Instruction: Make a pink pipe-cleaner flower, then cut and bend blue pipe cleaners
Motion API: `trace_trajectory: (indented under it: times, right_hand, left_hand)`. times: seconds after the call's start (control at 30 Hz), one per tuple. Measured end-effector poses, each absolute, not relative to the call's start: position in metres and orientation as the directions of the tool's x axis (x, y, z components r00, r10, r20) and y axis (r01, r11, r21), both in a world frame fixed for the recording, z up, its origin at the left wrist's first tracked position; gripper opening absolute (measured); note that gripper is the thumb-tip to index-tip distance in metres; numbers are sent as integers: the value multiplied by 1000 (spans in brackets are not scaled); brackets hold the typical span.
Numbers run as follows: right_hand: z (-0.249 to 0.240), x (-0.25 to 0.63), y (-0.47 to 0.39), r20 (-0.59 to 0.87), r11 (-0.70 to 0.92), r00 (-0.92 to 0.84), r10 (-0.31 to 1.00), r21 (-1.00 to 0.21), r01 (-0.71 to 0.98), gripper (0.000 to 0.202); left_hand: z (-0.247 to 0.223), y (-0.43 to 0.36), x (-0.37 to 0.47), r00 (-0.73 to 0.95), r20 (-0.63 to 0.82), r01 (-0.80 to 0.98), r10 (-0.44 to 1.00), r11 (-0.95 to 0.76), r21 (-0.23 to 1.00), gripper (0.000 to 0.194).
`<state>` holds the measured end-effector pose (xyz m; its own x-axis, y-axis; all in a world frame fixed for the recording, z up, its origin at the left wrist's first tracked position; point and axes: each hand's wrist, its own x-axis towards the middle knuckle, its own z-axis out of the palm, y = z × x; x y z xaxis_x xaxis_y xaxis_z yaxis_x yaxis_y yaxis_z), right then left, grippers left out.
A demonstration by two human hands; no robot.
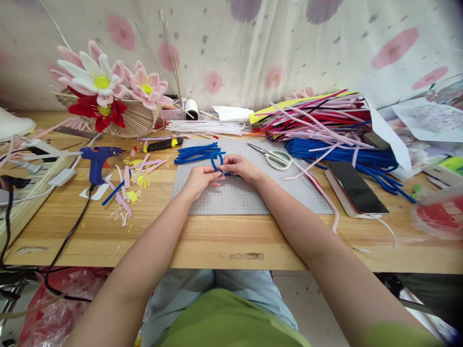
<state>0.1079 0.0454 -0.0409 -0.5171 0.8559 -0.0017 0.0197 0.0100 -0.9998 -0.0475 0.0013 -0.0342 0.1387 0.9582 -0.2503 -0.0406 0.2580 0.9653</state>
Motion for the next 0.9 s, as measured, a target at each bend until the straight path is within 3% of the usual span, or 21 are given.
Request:
trace_trajectory:
  times: [0.2, 0.37, 0.63, 0.9]
  right_hand:
    - [-39, 109, 45, 12, -17, -508, 861, -998, -53, 31]
    - [-37, 113, 43, -47, -142, -488, 871, -977, -160, 31]
    - [-37, 115, 47, -124, -257, -355, 927, -898, -357, 23]
    - [-43, 122, 50, -133, -340, -432, 892, -828, -446, 18]
  left_hand:
    - [-36, 2, -45, 150, -262, 30, 954, 260, 965, 14]
    - [-41, 3, -44, 210, -291, 90, 933, 278, 956, 14]
    - [-34, 2, -38, 156, -175, 38, 972, 171, 984, 57]
    - [-33, 0, -35, 171, -161, 16, 972, 161, 987, 62]
